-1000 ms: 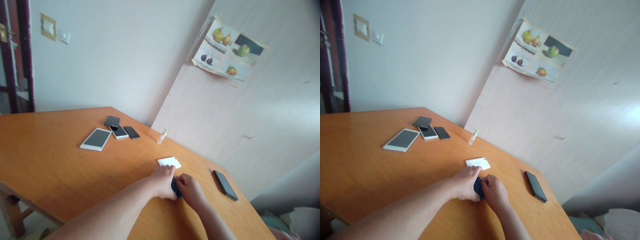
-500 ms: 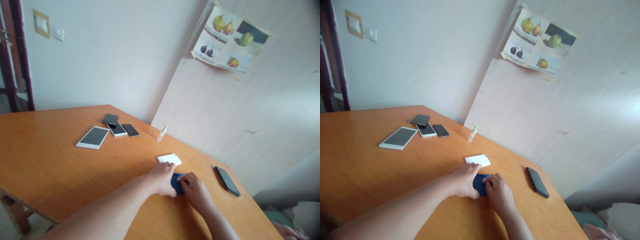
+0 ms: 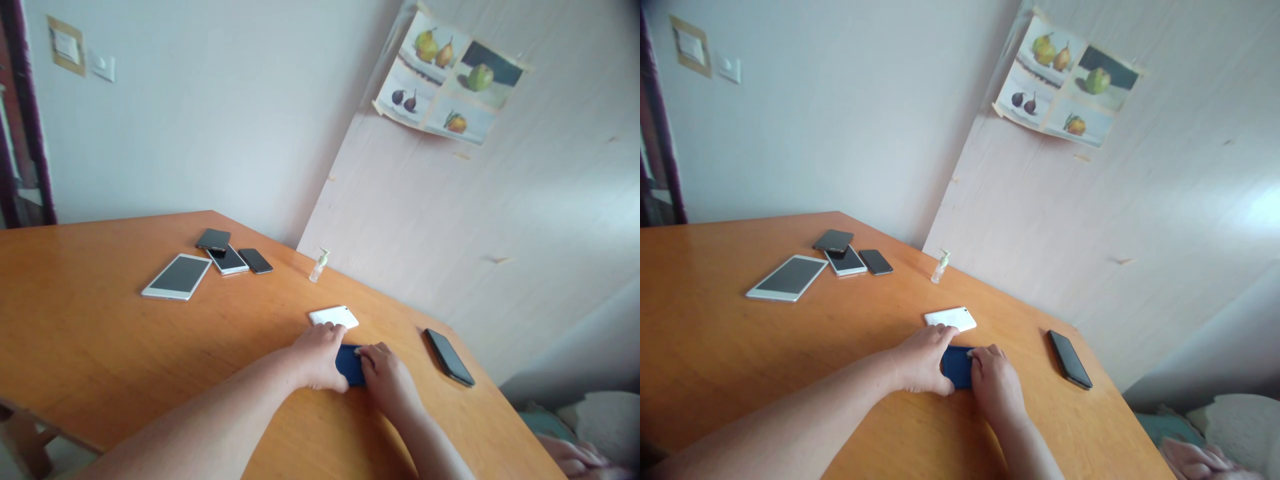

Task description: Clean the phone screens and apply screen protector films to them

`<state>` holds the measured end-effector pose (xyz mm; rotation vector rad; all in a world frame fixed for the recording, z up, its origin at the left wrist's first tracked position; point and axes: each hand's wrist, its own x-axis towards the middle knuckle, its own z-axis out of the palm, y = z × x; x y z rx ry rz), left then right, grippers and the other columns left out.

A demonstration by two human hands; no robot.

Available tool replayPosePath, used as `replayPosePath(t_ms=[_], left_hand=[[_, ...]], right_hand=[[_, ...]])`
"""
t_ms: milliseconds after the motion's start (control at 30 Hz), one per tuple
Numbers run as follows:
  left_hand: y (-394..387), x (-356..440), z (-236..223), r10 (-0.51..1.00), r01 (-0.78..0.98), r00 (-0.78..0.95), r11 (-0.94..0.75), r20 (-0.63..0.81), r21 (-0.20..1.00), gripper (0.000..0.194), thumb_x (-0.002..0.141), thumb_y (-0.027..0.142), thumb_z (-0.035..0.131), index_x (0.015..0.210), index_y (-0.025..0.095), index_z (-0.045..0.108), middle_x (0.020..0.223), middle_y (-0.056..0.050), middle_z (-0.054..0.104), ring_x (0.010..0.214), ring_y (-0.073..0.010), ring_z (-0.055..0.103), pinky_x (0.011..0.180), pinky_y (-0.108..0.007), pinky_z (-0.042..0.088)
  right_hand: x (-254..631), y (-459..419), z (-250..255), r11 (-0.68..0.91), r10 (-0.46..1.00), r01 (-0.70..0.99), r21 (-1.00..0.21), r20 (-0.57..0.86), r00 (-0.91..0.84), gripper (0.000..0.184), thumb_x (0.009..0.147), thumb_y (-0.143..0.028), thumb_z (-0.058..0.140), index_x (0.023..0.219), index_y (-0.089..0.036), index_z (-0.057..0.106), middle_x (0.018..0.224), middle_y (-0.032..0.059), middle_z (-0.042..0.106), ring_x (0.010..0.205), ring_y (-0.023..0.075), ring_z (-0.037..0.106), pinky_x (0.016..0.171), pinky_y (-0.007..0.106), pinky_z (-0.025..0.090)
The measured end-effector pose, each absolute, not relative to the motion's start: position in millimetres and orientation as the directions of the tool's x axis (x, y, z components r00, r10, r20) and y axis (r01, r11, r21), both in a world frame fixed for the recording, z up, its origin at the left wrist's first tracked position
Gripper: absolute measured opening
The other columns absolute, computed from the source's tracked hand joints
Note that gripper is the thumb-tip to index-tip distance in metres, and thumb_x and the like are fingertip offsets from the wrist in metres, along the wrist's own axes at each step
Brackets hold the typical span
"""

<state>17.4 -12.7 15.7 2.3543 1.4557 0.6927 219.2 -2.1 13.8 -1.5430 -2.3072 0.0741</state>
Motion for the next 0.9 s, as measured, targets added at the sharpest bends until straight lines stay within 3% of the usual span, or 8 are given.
replayPosePath(t_ms=[100,200,333,533,633,767,900], left_hand=[[-12.7,17.9,14.6,0.894,0.762,0.371,-0.448,0.253,0.468,0.077,0.050,0.044,0.073,0.119,0.020,0.047,0.111,-0.012,0.061,0.099,-0.0320,0.061,0.082,-0.038,0.051],[-12.5,18.1,14.4,0.892,0.767,0.379,-0.452,0.246,0.456,0.073,0.052,0.043,0.071,0.117,0.020,0.047,0.110,-0.012,0.061,0.099,-0.0319,0.061,0.080,-0.037,0.051],[-12.8,17.8,15.4,0.891,0.767,0.383,-0.455,0.245,0.453,0.074,0.054,0.043,0.071,0.120,0.020,0.046,0.111,-0.012,0.061,0.101,-0.0323,0.061,0.083,-0.039,0.050],[-13.9,17.0,17.5,0.893,0.751,0.382,-0.451,0.238,0.483,0.087,0.052,0.045,0.074,0.129,0.019,0.042,0.122,-0.014,0.058,0.109,-0.0334,0.058,0.091,-0.040,0.047],[-13.6,17.2,17.4,0.895,0.755,0.383,-0.447,0.230,0.480,0.086,0.052,0.045,0.074,0.127,0.018,0.045,0.120,-0.015,0.059,0.108,-0.0338,0.058,0.091,-0.040,0.047],[-13.7,17.3,18.1,0.899,0.756,0.382,-0.437,0.214,0.487,0.087,0.051,0.046,0.076,0.127,0.019,0.044,0.121,-0.014,0.059,0.109,-0.0347,0.057,0.092,-0.042,0.047],[-14.9,16.7,20.3,0.901,0.753,0.387,-0.432,0.198,0.495,0.088,0.053,0.046,0.076,0.130,0.023,0.041,0.125,-0.013,0.057,0.113,-0.0353,0.055,0.094,-0.042,0.045]], right_hand=[[200.3,-16.8,20.2,0.580,0.812,0.763,-0.286,0.277,-0.514,0.029,0.090,-0.018,0.044,0.103,-0.025,0.070,0.104,0.0058,0.068,0.099,0.0180,0.059,0.089,0.028,0.042],[192.0,-22.9,25.4,0.638,0.770,0.720,-0.274,0.259,-0.583,0.034,0.093,-0.019,0.041,0.110,-0.027,0.069,0.115,0.0052,0.066,0.105,0.0189,0.058,0.093,0.030,0.041],[202.0,-14.4,25.0,0.494,0.863,0.852,-0.174,0.216,-0.456,0.031,0.093,-0.024,0.043,0.108,-0.029,0.070,0.110,0.0046,0.068,0.098,0.0201,0.057,0.087,0.031,0.041],[229.7,2.2,23.3,0.184,0.962,0.982,0.043,0.198,-0.189,0.032,0.094,-0.028,0.041,0.082,-0.022,0.070,0.091,0.0095,0.068,0.094,0.0245,0.055,0.076,0.032,0.037],[234.1,5.0,23.4,0.120,0.974,0.993,-0.007,0.195,-0.116,0.026,0.092,-0.028,0.043,0.084,-0.023,0.068,0.088,0.0077,0.067,0.091,0.0227,0.056,0.071,0.030,0.036],[233.0,6.4,22.5,0.103,0.976,0.981,-0.164,0.205,-0.068,0.031,0.095,-0.043,0.041,0.088,-0.025,0.065,0.087,0.0037,0.067,0.083,0.0197,0.059,0.064,0.028,0.034],[231.0,7.7,19.8,0.128,0.975,0.978,-0.165,0.202,-0.094,0.026,0.092,-0.043,0.047,0.093,-0.027,0.067,0.088,0.0038,0.066,0.086,0.0203,0.060,0.065,0.028,0.035]])
